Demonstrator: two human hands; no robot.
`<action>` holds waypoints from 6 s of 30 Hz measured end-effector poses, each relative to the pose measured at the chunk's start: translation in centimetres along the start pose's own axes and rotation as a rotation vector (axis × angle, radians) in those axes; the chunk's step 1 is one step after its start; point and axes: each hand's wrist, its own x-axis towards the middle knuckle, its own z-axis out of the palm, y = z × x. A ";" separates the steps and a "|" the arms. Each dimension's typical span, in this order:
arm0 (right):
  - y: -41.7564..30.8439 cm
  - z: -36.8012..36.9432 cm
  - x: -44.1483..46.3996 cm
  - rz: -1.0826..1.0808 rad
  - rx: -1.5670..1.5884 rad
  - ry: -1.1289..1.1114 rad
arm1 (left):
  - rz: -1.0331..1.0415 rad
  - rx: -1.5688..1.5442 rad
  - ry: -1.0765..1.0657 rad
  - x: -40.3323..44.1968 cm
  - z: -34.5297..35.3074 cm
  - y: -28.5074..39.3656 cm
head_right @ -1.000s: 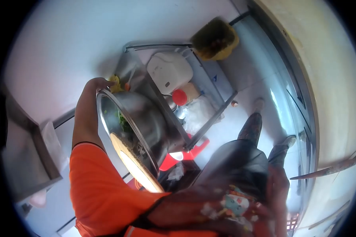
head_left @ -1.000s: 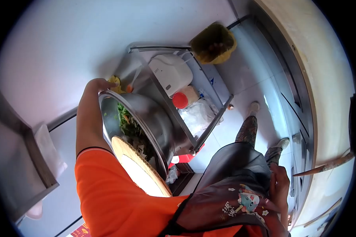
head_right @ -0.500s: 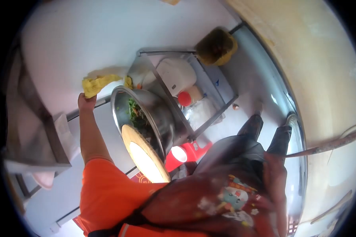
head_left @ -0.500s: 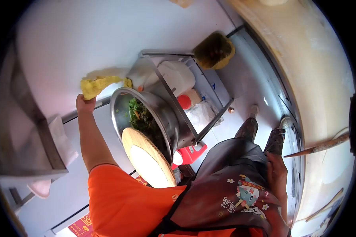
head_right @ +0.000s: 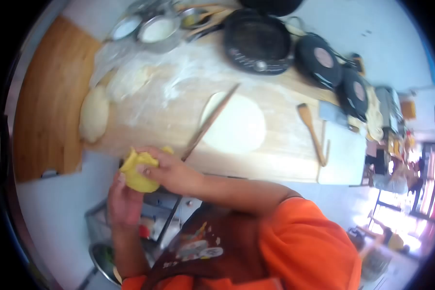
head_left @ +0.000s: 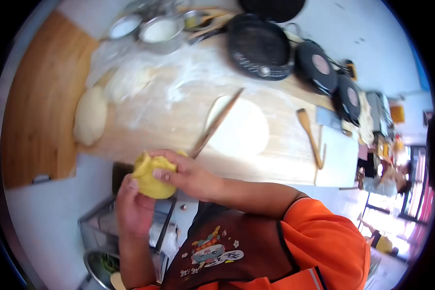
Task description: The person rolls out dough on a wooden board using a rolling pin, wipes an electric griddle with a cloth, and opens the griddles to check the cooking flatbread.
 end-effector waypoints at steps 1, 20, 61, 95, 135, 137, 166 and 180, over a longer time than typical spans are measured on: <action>-0.5 -1.9 -0.6 0.031 0.138 0.136 | 0.055 0.120 -0.120 0.6 2.8 -0.7; -17.8 -50.2 10.6 0.364 -1.738 0.994 | 0.122 0.529 0.309 0.7 1.7 -7.1; -23.4 -50.3 14.6 0.063 -1.138 0.430 | -0.113 0.537 0.288 4.3 2.8 -9.9; -32.5 -54.0 8.6 0.788 -1.713 0.049 | -0.147 0.650 0.265 2.9 2.7 -11.3; -18.2 -46.3 15.3 0.091 -1.505 -0.144 | -0.166 0.678 0.246 3.6 3.7 -13.7; -16.2 -47.1 18.0 -0.168 -1.636 0.125 | -0.172 0.697 0.244 3.9 4.2 -13.6; -7.6 -13.0 5.0 0.112 -0.546 -0.054 | 0.088 -0.158 0.066 4.2 9.8 -12.5; 2.1 -4.3 -2.5 -0.321 -1.128 -0.398 | 0.087 1.989 1.079 -4.3 -27.7 12.1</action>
